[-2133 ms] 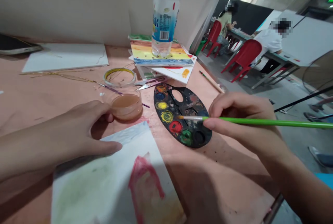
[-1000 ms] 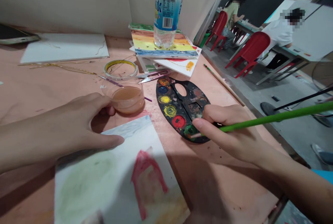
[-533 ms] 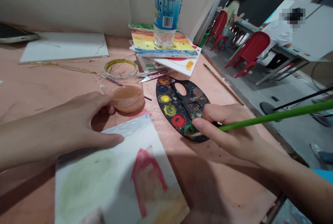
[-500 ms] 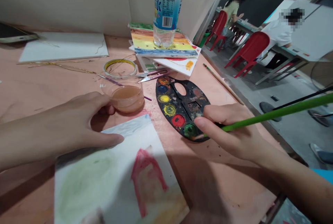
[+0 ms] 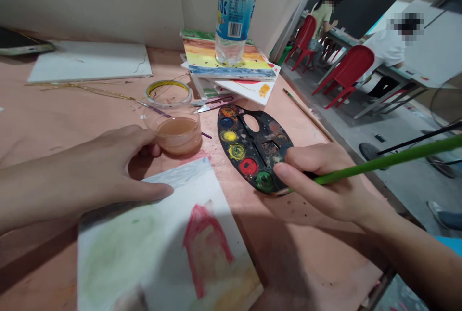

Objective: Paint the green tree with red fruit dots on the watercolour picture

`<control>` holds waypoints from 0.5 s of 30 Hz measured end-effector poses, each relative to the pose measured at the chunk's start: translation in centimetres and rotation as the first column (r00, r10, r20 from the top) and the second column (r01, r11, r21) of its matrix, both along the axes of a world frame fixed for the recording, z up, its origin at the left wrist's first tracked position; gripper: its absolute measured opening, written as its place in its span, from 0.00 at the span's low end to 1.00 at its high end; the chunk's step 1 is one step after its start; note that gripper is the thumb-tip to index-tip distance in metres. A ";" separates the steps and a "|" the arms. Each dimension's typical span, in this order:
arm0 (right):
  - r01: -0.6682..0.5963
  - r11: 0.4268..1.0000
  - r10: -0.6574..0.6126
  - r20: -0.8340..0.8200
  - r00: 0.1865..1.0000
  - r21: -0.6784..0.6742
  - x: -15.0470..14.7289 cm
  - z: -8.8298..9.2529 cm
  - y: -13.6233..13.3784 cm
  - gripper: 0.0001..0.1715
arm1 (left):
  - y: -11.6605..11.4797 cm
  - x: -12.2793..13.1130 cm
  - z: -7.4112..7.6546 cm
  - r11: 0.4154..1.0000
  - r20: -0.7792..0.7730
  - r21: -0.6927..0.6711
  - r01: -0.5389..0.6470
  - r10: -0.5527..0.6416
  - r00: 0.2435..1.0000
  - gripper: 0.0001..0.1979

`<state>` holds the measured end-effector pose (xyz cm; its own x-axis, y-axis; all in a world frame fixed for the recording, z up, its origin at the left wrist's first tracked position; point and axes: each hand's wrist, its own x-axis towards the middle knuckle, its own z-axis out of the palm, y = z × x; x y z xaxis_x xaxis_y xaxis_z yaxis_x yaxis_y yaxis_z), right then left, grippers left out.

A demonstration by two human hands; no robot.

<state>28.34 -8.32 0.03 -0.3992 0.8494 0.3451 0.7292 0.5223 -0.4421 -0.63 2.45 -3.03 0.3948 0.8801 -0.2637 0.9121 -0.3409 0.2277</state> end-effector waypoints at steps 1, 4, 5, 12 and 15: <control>0.004 1.000 -0.004 -0.002 1.000 0.010 0.1 0.0 0.0 0.24 | 0.0 -0.1 -0.2 1.000 0.010 0.013 0.004 -0.004 1.000 0.26; 0.042 0.999 -0.042 0.023 0.999 0.007 0.2 -0.1 0.0 0.24 | 0.1 -0.2 -0.5 1.000 0.026 0.011 0.005 -0.005 1.000 0.27; 0.030 1.000 -0.030 0.028 0.999 0.010 0.2 -0.1 0.1 0.24 | 0.2 -0.2 -0.6 1.000 0.023 0.004 -0.001 0.001 1.000 0.27; 0.042 0.999 -0.041 0.026 0.999 -0.001 0.0 -0.2 -0.1 0.24 | 0.3 -0.3 -0.5 1.000 0.022 0.019 0.011 -0.012 1.000 0.27; -0.008 0.999 0.008 0.027 1.000 0.033 0.1 -0.2 0.0 0.23 | 0.1 -0.1 -0.4 0.999 0.031 0.022 0.026 -0.026 0.999 0.27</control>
